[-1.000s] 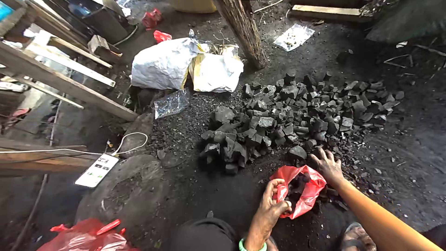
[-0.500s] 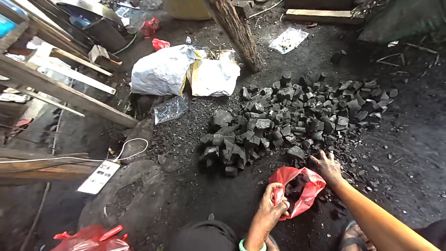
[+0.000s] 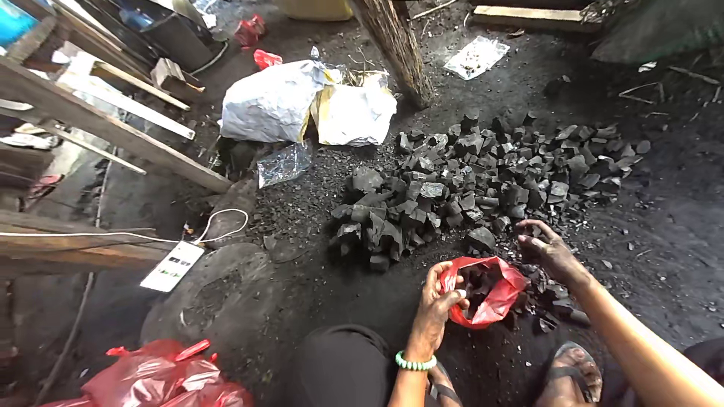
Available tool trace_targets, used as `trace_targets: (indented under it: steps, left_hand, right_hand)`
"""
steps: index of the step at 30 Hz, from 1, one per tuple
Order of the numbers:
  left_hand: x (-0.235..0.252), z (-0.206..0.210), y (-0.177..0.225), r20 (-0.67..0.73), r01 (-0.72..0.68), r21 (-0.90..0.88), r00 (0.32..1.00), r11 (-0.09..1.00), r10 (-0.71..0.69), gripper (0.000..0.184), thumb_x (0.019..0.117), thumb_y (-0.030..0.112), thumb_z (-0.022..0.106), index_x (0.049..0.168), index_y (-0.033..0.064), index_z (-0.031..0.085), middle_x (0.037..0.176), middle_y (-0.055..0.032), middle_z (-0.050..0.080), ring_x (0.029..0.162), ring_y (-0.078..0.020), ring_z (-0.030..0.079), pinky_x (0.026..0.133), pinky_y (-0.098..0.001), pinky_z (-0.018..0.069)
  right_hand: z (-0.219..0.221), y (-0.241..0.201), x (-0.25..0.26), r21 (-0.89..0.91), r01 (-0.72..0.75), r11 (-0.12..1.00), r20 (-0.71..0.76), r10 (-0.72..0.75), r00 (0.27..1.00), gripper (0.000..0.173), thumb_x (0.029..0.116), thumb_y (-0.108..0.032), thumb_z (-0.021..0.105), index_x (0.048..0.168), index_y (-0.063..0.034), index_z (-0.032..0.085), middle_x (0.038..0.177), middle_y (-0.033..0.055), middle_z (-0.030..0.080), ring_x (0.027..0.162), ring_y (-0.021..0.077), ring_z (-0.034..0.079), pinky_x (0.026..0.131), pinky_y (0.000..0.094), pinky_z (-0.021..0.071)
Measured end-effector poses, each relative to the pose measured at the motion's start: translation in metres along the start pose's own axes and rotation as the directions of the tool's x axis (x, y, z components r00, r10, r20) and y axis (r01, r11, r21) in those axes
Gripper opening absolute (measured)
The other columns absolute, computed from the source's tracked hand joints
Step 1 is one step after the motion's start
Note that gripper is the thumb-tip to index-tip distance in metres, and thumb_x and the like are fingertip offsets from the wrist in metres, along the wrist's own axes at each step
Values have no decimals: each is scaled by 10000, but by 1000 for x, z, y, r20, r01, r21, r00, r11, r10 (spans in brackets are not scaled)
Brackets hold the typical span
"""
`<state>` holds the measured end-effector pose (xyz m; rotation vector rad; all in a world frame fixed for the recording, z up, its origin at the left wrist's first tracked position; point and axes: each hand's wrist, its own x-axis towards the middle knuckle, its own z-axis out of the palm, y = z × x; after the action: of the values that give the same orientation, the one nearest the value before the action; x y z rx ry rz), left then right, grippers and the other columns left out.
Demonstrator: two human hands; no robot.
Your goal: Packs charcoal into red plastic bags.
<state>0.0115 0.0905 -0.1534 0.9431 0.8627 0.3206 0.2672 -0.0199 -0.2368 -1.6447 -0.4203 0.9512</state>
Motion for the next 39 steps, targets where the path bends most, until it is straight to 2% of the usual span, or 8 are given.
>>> trace_targets:
  steps: [3, 9, 17, 20, 25, 30, 35, 39]
  left_hand:
    - [1, 3, 0, -17, 2, -11, 1000, 1000, -2, 587, 911, -17, 549, 1467, 76, 387, 1141, -134, 625, 731, -148, 632, 647, -271, 546]
    - [-1, 4, -1, 0, -22, -26, 1000, 999, 22, 598, 937, -32, 515, 1499, 107, 367, 1109, -139, 633, 760, -153, 634, 665, -277, 541]
    - [-9, -1, -2, -6, -80, 258, 996, 963, 84, 436, 967, -13, 549, 1396, 12, 474, 1082, -127, 614, 757, -140, 578, 672, -278, 503]
    - [-13, -1, 6, -45, -2, 760, 997, 650, 56, 460, 932, 46, 666, 1376, 11, 554, 1236, -238, 625, 1057, -318, 643, 907, -461, 538]
    - [-25, 22, 31, -191, 190, 982, 973, -20, -132, 740, 940, 150, 678, 1585, 81, 321, 1526, -310, 382, 1248, -448, 565, 1024, -585, 463]
    - [-30, 53, 80, -246, 181, 940, 947, -288, -208, 338, 987, 238, 638, 1164, -46, 691, 1311, -250, 632, 1287, -406, 561, 1033, -623, 426]
    - [-25, 65, 114, 135, -77, 947, 977, 313, -167, 274, 1059, 216, 545, 956, -22, 636, 776, -84, 569, 651, -164, 521, 623, -355, 457]
    - [-47, 79, 115, 267, 3, 428, 955, 904, -129, 351, 1106, 183, 373, 778, 163, 496, 528, 96, 426, 417, 11, 377, 401, -154, 334]
  right_hand:
    - [28, -18, -28, 175, 51, 983, 280, -99, 955, 362, 893, -146, 570, 1254, -151, 574, 909, 35, 689, 652, 127, 657, 592, 316, 591]
    - [105, 0, -42, -798, 321, 510, 461, 173, 870, 636, 858, -281, 816, 1443, -201, 579, 1501, 263, 447, 1398, 480, 405, 1065, 653, 421]
    - [68, -46, -48, -840, 403, 364, 488, 182, 854, 467, 981, -370, 686, 1387, -145, 640, 1454, 196, 566, 1399, 444, 446, 1138, 670, 307]
    - [39, -55, -60, -849, 519, 99, 527, 230, 818, 554, 970, -469, 674, 1287, -14, 670, 1236, 232, 678, 1290, 416, 556, 1199, 550, 274]
    - [16, -62, -87, -716, 695, -67, 695, 22, 718, 233, 950, 78, 588, 1142, 25, 708, 1099, 215, 700, 1211, 416, 598, 1184, 618, 264]
    - [29, -107, -120, -646, 760, -73, 757, -186, 626, 261, 914, 94, 629, 1134, -19, 712, 986, 198, 717, 1109, 423, 650, 1134, 653, 323]
    - [60, -140, -147, -465, 884, -53, 656, -691, 304, 126, 837, -56, 740, 953, -104, 723, 779, 38, 719, 798, 249, 711, 855, 512, 544]
    - [49, -190, -152, -489, 858, 160, 494, -760, 423, 147, 824, -1, 746, 967, -13, 715, 781, 139, 696, 766, 345, 691, 790, 582, 533]
